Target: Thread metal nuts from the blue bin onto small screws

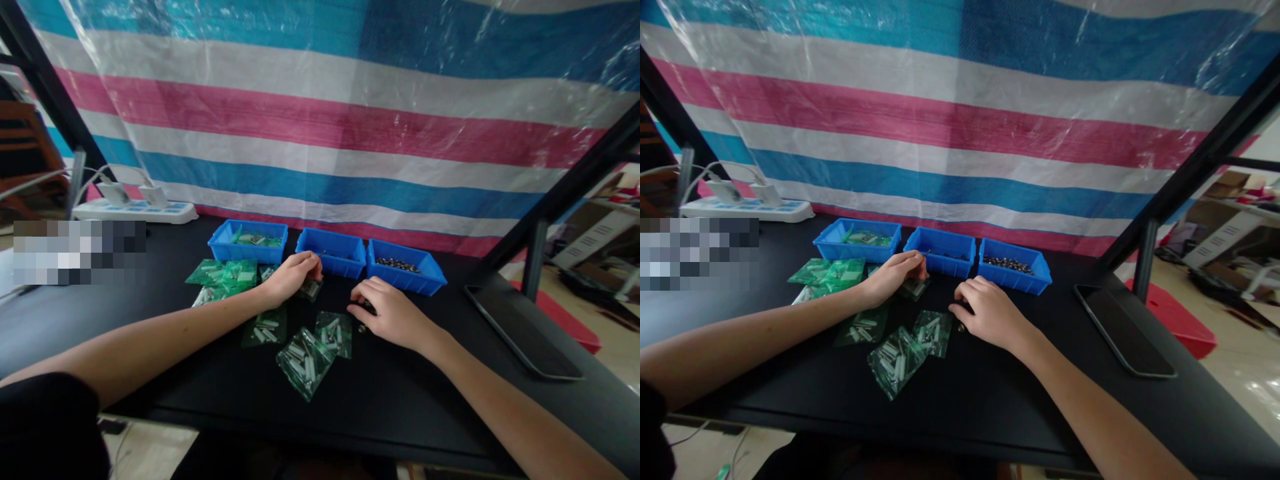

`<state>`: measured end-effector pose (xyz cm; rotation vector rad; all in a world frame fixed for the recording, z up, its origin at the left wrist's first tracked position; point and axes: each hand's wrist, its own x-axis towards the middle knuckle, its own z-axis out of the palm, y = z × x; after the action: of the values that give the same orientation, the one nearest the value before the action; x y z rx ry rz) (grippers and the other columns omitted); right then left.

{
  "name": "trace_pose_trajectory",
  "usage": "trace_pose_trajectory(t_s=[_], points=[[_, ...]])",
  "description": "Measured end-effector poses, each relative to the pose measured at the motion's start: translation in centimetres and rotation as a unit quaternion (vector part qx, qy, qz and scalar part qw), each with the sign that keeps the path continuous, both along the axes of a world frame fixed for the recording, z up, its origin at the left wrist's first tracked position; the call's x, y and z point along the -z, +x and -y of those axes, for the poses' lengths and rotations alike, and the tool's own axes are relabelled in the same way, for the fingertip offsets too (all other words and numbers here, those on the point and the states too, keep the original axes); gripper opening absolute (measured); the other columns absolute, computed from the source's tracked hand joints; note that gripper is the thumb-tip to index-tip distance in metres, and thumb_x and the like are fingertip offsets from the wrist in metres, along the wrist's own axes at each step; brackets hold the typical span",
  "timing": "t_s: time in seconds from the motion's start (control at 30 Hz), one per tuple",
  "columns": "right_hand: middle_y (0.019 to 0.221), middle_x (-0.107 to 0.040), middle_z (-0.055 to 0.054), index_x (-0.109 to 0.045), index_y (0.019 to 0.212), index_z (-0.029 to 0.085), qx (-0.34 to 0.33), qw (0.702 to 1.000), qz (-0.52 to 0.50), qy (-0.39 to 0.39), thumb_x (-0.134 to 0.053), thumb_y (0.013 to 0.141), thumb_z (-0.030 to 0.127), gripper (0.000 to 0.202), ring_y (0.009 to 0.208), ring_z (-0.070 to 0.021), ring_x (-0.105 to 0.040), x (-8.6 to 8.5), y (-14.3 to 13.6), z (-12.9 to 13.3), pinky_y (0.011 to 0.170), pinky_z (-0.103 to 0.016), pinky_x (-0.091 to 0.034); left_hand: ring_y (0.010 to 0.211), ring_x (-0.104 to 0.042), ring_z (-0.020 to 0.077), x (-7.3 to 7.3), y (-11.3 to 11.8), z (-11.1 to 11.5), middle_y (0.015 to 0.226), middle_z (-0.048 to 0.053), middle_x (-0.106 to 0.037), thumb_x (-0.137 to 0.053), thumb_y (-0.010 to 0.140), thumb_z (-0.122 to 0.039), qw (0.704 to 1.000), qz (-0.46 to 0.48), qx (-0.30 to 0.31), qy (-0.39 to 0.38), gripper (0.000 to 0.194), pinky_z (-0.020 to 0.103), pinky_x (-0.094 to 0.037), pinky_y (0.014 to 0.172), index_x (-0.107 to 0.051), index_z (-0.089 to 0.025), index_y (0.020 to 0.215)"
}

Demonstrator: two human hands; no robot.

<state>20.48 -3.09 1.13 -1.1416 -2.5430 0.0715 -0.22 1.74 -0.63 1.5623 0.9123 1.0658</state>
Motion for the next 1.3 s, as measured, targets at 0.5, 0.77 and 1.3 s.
trace_pose_trajectory(t_s=[0.5, 0.77, 1.3], points=[[0.082, -0.058, -0.005, -0.057, 0.083, 0.017, -0.006, 1.000, 0.023, -0.006, -0.055, 0.083, 0.024, 0.008, 0.081, -0.0190, -0.052, -0.1, -0.2, 0.3, 0.072, -0.031, -0.042, 0.057, -0.051, 0.0105, 0.0, 0.3, -0.1, 0.053, -0.002, -0.049, -0.041, 0.084, -0.029, 0.991, 0.106, -0.038, -0.072, 0.023, 0.022, -0.038, 0.061, -0.054, -0.013, 0.073], [0.083, -0.058, -0.005, -0.057, 0.085, 0.016, -0.004, 0.999, 0.030, -0.009, -0.054, 0.084, 0.025, 0.009, 0.082, -0.0189, -0.052, -0.2, -0.2, 0.3, 0.075, -0.032, -0.042, 0.057, -0.051, 0.0104, 0.0, 0.3, -0.1, 0.052, -0.002, -0.050, -0.045, 0.083, -0.035, 0.988, 0.119, -0.044, -0.092, 0.027, 0.021, -0.037, 0.060, -0.057, -0.013, 0.074], [0.083, -0.060, -0.005, -0.059, 0.086, 0.017, -0.018, 0.999, 0.039, 0.001, -0.042, 0.090, 0.022, 0.018, 0.081, -0.0180, -0.052, -1.2, 0.5, 0.2, 0.074, -0.032, -0.041, 0.057, -0.052, 0.0106, -0.2, 0.3, 0.0, 0.052, -0.002, -0.051, -0.041, 0.086, -0.032, 0.984, 0.136, -0.039, -0.106, 0.028, 0.021, -0.038, 0.059, -0.059, -0.013, 0.076]])
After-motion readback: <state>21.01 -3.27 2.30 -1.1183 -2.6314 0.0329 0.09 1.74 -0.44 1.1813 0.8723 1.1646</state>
